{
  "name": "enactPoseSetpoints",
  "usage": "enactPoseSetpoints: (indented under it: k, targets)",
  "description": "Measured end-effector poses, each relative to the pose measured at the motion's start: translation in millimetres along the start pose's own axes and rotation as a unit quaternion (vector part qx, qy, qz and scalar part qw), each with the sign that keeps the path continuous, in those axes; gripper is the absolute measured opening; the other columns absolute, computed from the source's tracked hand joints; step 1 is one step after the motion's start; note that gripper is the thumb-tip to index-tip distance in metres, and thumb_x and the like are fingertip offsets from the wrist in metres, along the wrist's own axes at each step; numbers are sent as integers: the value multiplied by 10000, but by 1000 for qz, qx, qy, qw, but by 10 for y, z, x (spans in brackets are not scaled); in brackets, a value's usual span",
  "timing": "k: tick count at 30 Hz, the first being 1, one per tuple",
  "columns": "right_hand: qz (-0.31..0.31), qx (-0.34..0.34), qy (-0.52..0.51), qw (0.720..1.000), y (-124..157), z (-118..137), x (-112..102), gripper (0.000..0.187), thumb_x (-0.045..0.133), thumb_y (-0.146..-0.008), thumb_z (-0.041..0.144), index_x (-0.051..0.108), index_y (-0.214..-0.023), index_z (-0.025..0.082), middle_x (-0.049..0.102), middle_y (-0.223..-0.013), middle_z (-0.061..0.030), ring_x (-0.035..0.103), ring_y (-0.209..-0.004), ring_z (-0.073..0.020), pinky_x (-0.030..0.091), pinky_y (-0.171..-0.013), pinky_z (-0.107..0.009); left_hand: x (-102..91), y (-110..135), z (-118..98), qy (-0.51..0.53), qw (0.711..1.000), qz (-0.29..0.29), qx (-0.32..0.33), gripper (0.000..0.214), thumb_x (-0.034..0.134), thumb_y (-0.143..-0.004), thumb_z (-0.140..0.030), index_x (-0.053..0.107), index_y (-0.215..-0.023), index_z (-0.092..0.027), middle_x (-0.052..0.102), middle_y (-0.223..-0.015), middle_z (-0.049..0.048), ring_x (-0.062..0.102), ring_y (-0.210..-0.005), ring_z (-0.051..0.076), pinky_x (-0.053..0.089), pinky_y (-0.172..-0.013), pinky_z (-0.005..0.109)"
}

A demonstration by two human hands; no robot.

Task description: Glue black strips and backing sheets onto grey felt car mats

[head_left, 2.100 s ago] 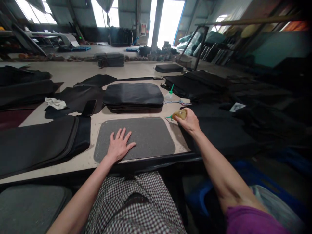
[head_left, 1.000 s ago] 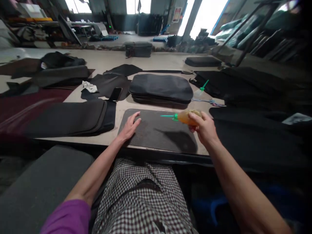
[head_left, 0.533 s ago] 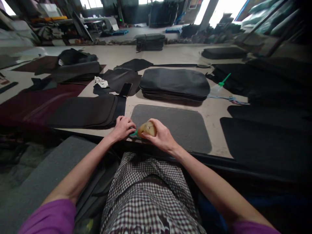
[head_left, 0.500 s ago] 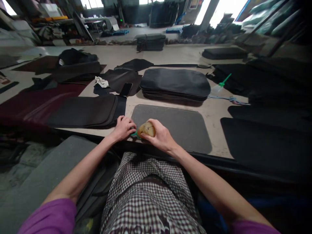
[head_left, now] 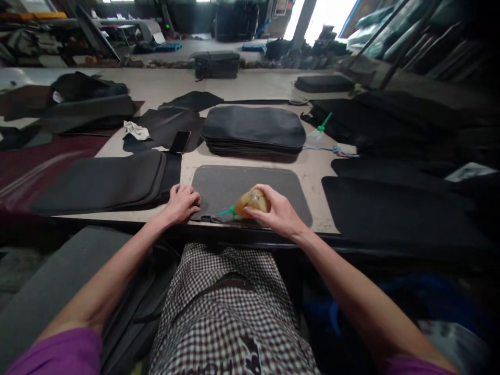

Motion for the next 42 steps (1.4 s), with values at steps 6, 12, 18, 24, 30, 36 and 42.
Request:
enactPoseSetpoints:
  k: [6, 12, 18, 24, 30, 36, 42]
  targets:
    - [-15, 43, -52, 998, 86, -42, 11, 463, 708, -818, 521, 583, -1152, 225, 685, -1050, -64, 650, -929, -254, 514, -858, -397, 8, 0, -51, 19, 999, 25, 4, 68, 682, -853, -285, 720, -898, -251, 599, -1011, 37, 500, -1063, 244, 179, -1119, 575]
    - [-9, 32, -39, 999, 44, -33, 221, 459, 712, -813, 520, 588, -1140, 223, 685, -1016, -55, 648, -898, -245, 503, -816, -371, -71, 61, -124, 1, 1000, 22, -4, 117, 624, -870, -220, 730, -900, -259, 612, -1018, 46, 514, -1064, 246, 171, -1127, 590]
    - [-11, 30, -40, 999, 5, -11, 375, 445, 722, -815, 497, 586, -1136, 221, 682, -1029, -53, 651, -908, -240, 504, -835, -367, -213, 146, -355, 35, 999, -14, 32, 216, 520, -875, -109, 661, -988, -227, 631, -1099, 62, 527, -1094, 235, 264, -1107, 516]
    - [-5, 46, -33, 998, -100, -10, 456, 468, 719, -810, 521, 588, -1140, 216, 681, -1014, -49, 647, -903, -237, 500, -825, -370, -431, 342, -620, 42, 996, -46, 69, 310, 462, -842, -35, 662, -991, -219, 638, -1075, 76, 551, -1091, 236, 387, -1036, 446]
    - [13, 78, -21, 997, -233, -80, 518, 526, 713, -786, 580, 596, -1143, 212, 697, -977, -51, 653, -883, -247, 502, -797, -379, -92, 787, -1146, 4, 994, 10, 104, 341, 402, -982, -175, 610, -1249, -214, 612, -1394, 112, 630, -1177, 235, 551, -900, 346]
    - [38, 100, -24, 994, -310, -50, 525, 537, 727, -776, 582, 611, -1150, 214, 702, -982, -62, 654, -864, -251, 518, -745, -373, 375, 833, -1231, -93, 992, 68, -52, 461, 380, -943, -147, 534, -1376, -174, 343, -1632, 164, 744, -793, 225, 583, -554, 342]
    - [83, 75, 7, 994, -567, 106, 580, 501, 719, -784, 571, 635, -1120, 209, 700, -946, -56, 649, -828, -235, 499, -713, -341, 505, 825, -1206, -85, 987, 81, -108, 524, 417, -917, -142, 500, -1432, -191, 285, -1639, 226, 743, -703, 211, 583, -549, 335]
Point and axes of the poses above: each hand's wrist, its own y-axis away from the middle knuckle, its own x-axis out of the palm, z = x × y, the point moved 9 cm from there along -y, towards the middle knuckle
